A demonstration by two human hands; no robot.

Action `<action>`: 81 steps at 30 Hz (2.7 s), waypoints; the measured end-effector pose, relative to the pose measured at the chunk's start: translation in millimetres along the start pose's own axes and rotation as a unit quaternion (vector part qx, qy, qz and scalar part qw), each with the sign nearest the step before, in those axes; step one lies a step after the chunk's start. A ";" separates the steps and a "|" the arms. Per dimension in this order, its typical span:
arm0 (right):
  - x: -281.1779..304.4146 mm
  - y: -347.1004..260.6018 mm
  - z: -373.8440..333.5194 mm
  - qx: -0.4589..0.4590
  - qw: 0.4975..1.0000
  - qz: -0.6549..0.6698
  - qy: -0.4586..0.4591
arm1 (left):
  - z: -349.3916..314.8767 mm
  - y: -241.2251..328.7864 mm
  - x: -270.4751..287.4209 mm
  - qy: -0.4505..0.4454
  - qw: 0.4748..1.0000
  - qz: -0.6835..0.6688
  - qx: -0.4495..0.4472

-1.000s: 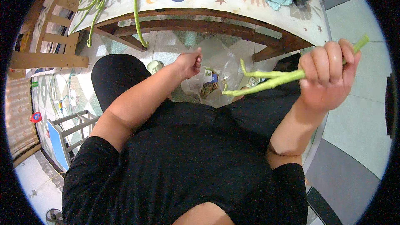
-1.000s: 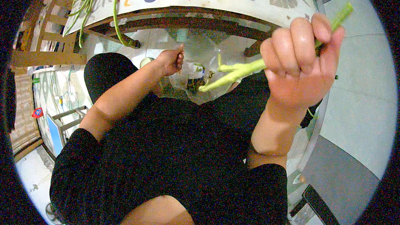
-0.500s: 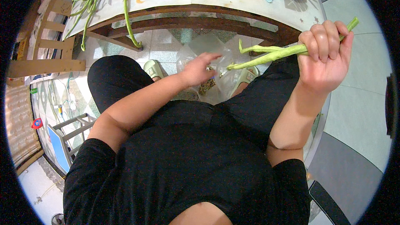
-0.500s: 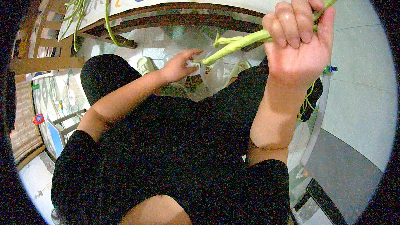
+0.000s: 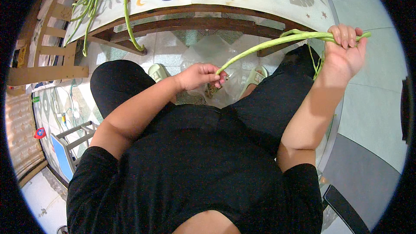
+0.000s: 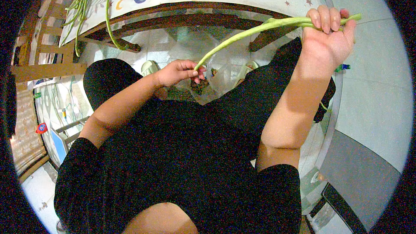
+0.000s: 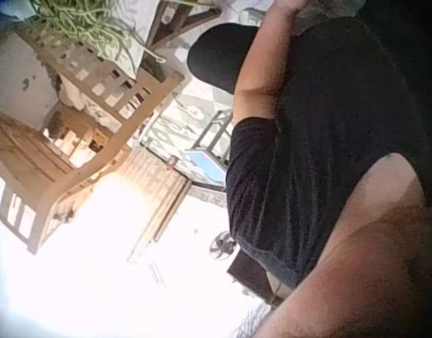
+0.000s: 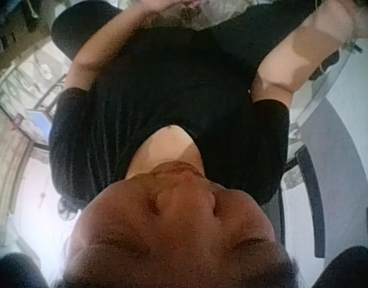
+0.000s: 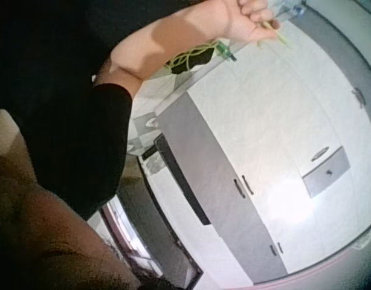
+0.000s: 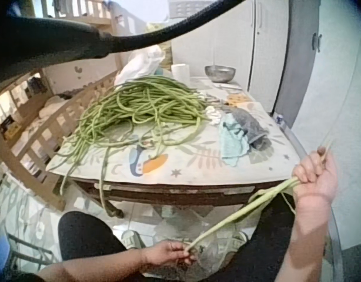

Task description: The person sits on the floor and snaps the ends off long green beans by hand. They pick up beans from a pile on a table, break off the tips, and place the trimmed beans into a plastic bag on the floor.

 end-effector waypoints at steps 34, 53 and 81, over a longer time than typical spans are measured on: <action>-83.1 63.4 -49.9 -0.215 0.942 -0.166 -0.200 | 5.4 30.5 -0.8 0.329 0.921 0.209 -0.014; -111.1 82.3 -85.4 0.026 0.602 -0.663 -0.443 | -50.5 175.0 -105.4 0.050 0.850 0.307 -0.425; -111.8 78.8 -89.3 -0.302 0.774 -0.415 -0.371 | -38.6 150.5 -79.6 0.123 0.897 0.229 -0.358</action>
Point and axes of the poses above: each hand's wrist, its own z-axis towards the middle knuckle, its own x-axis out of the back of the hand, y = z × x, the point moved 2 cm from there along z, towards the middle knuckle, and after that the axes turned 15 degrees about -z, right-handed, at the moved point
